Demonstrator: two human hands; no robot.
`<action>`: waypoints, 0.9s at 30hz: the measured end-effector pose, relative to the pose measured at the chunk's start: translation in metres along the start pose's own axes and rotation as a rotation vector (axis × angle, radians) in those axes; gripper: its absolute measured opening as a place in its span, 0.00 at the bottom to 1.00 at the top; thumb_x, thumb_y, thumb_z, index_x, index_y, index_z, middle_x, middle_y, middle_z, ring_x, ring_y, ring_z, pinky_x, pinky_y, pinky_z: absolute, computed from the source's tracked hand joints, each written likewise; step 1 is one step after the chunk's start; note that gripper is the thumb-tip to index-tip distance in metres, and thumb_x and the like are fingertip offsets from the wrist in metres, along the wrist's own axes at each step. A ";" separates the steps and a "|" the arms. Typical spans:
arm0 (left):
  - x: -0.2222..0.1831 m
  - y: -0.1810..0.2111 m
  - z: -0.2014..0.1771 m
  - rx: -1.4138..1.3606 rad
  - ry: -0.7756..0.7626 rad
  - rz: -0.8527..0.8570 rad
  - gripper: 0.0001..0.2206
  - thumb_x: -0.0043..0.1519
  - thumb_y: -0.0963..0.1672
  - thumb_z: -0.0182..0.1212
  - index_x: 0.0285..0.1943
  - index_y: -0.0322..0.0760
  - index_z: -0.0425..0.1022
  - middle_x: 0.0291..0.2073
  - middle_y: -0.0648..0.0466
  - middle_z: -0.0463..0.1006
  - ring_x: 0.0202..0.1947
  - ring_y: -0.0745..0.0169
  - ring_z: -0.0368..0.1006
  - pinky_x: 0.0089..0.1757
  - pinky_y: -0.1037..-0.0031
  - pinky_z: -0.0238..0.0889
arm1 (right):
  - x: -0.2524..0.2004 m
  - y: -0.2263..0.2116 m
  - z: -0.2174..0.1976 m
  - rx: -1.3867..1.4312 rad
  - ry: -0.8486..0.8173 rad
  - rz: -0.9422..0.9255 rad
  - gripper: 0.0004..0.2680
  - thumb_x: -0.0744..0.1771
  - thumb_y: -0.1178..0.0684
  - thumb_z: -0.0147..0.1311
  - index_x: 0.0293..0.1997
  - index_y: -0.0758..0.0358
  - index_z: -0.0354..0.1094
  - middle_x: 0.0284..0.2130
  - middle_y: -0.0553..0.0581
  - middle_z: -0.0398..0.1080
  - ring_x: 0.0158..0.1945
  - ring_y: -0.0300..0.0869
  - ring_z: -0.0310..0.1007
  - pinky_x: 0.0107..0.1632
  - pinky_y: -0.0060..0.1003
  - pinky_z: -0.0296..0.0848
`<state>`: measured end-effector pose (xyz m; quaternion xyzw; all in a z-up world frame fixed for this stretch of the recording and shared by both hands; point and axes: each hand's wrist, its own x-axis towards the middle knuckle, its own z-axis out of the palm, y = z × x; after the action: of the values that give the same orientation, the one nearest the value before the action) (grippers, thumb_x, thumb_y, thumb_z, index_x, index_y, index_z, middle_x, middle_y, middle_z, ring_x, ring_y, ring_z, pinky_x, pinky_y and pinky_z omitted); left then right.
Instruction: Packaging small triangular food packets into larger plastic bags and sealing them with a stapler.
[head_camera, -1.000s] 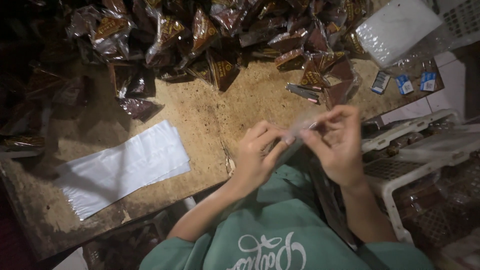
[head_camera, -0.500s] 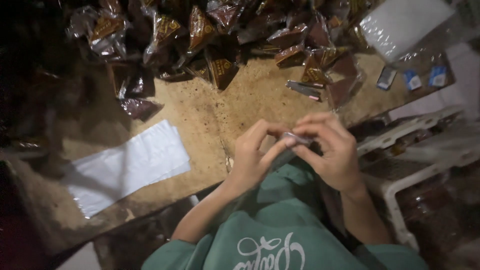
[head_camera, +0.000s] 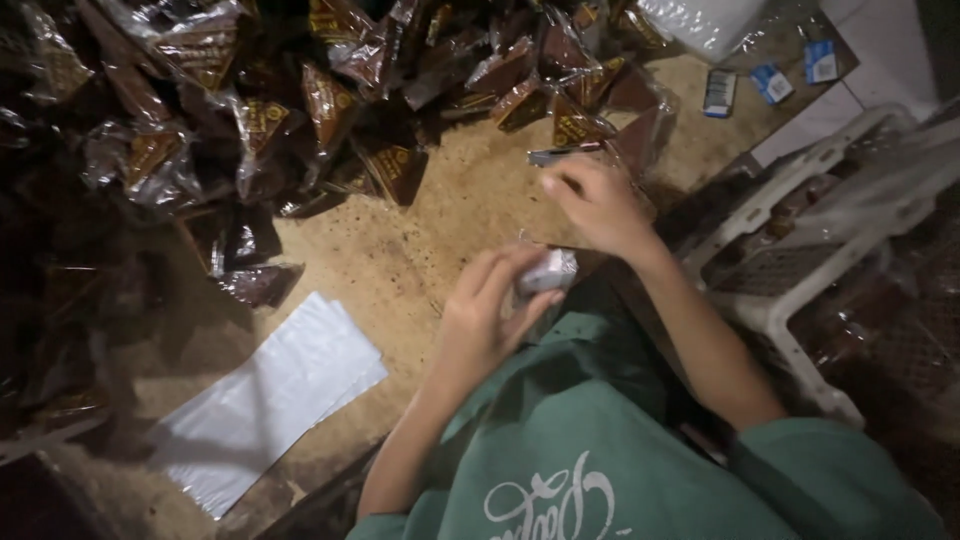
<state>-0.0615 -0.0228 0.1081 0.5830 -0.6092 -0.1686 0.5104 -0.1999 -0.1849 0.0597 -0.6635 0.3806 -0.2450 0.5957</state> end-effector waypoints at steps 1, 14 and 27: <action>0.000 -0.006 0.002 -0.051 -0.010 -0.023 0.17 0.52 0.42 0.78 0.50 0.37 0.81 0.40 0.52 0.81 0.42 0.51 0.80 0.48 0.64 0.75 | 0.017 0.032 -0.008 -0.424 0.034 -0.178 0.07 0.70 0.56 0.52 0.46 0.72 0.69 0.40 0.66 0.69 0.48 0.54 0.68 0.54 0.44 0.66; 0.012 0.010 0.022 0.015 0.273 -0.161 0.07 0.54 0.43 0.74 0.37 0.39 0.79 0.29 0.53 0.75 0.30 0.51 0.76 0.34 0.67 0.72 | 0.035 0.052 -0.007 0.590 0.222 0.109 0.10 0.70 0.41 0.43 0.45 0.54 0.64 0.33 0.48 0.70 0.36 0.34 0.74 0.33 0.25 0.74; 0.007 0.023 0.044 -0.074 0.492 -0.193 0.10 0.52 0.40 0.75 0.41 0.43 0.81 0.32 0.57 0.83 0.34 0.59 0.82 0.38 0.72 0.76 | -0.030 -0.036 0.040 0.155 0.442 -0.764 0.22 0.68 0.34 0.47 0.27 0.69 0.58 0.17 0.64 0.66 0.18 0.53 0.72 0.18 0.38 0.69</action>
<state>-0.1090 -0.0404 0.1112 0.6430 -0.4018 -0.0920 0.6455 -0.1785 -0.1370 0.0923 -0.6417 0.2069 -0.6110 0.4149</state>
